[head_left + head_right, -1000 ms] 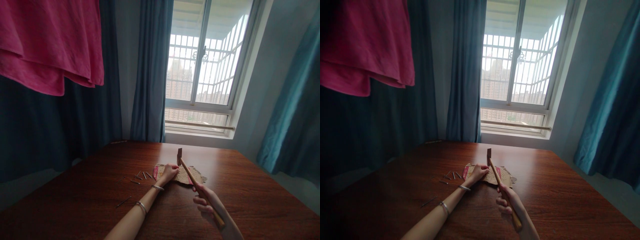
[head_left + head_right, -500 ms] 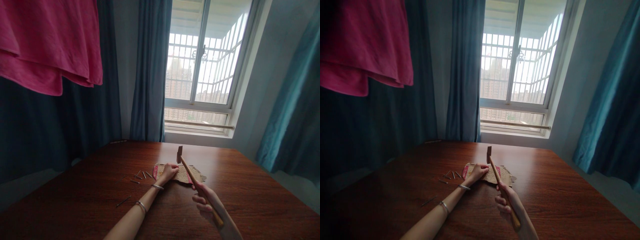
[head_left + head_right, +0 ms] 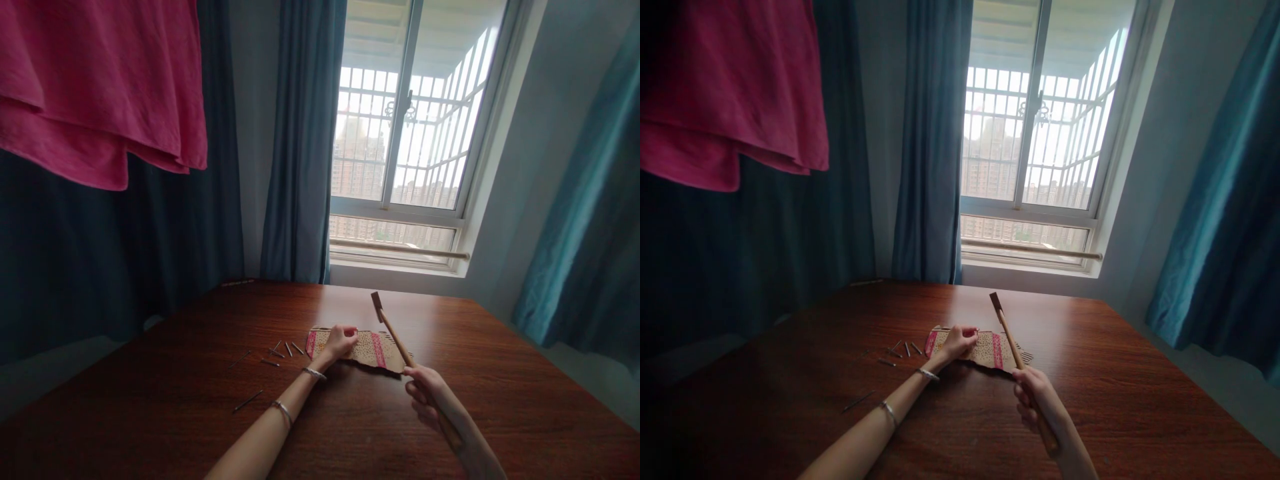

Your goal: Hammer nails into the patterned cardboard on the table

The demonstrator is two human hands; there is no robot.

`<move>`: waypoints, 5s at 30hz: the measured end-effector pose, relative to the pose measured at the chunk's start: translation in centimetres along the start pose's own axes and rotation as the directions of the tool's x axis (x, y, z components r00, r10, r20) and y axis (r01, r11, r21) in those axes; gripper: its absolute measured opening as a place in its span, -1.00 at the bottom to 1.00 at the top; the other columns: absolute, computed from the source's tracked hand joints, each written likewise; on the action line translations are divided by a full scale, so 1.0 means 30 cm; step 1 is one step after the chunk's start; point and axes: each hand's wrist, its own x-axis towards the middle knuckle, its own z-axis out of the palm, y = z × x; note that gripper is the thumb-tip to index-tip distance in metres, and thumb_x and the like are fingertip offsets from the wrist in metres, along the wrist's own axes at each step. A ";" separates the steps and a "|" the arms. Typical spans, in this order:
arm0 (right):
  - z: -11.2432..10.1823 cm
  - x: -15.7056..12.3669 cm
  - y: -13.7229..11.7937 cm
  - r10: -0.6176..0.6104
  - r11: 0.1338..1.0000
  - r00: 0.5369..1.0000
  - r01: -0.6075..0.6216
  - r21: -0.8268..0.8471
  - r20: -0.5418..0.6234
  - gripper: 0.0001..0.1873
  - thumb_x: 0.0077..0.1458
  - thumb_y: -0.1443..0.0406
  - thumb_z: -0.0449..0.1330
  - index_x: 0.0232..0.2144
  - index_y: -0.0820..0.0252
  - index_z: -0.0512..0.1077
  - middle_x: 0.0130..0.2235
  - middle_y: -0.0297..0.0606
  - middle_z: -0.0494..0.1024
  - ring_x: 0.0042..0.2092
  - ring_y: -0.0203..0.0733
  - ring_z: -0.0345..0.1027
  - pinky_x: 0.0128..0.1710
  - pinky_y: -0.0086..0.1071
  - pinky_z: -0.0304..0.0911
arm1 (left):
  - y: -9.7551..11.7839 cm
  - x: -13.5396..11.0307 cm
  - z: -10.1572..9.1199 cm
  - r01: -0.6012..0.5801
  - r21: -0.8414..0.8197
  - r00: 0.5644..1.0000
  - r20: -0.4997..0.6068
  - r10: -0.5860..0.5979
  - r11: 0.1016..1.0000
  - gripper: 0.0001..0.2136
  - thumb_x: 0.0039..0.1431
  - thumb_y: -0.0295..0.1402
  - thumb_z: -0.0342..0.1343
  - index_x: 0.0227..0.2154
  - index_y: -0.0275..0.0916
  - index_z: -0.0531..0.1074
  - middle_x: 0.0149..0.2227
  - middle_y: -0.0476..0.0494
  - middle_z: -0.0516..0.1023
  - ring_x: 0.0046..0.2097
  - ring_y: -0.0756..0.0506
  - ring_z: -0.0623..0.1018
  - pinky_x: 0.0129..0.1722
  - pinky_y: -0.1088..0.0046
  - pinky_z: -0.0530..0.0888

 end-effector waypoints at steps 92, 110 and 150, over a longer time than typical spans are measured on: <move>-0.494 0.049 0.053 -0.335 0.153 0.842 -0.394 -0.907 -0.422 -0.31 -0.01 -0.18 -0.33 -0.57 0.14 0.36 -0.34 0.01 0.53 -0.22 0.13 0.41 -0.28 -0.17 0.22 | -0.130 -0.262 -0.850 0.258 0.568 0.933 0.063 -0.354 0.781 -0.82 -0.31 -0.32 0.07 -0.61 -0.32 0.47 -0.59 -0.07 0.47 -0.50 -0.05 0.42 -0.52 0.55 0.26; -0.489 0.007 0.028 -0.385 0.241 0.828 -0.336 -0.911 -0.407 -0.44 0.02 -0.10 -0.21 -0.65 0.10 0.31 -0.45 -0.07 0.53 -0.31 0.03 0.43 -0.34 -0.27 0.20 | -0.230 -0.313 -0.840 0.259 0.648 0.918 0.066 -0.391 0.717 -0.92 -0.39 -0.48 -0.01 -0.71 -0.32 0.37 -0.65 -0.06 0.40 -0.54 -0.05 0.39 -0.59 0.54 0.19; 0.027 0.534 -0.007 -0.654 0.603 0.756 0.503 -0.619 -0.022 -0.66 -0.11 0.11 0.10 -0.41 0.29 0.41 -0.48 -0.22 0.51 -0.48 -0.22 0.36 -0.65 -0.45 0.26 | 0.047 0.107 -0.107 0.038 -0.232 0.999 0.029 -0.032 0.972 -0.75 -0.10 -0.40 0.02 -0.36 -0.41 0.47 -0.39 -0.21 0.51 -0.37 -0.05 0.45 -0.40 0.49 0.36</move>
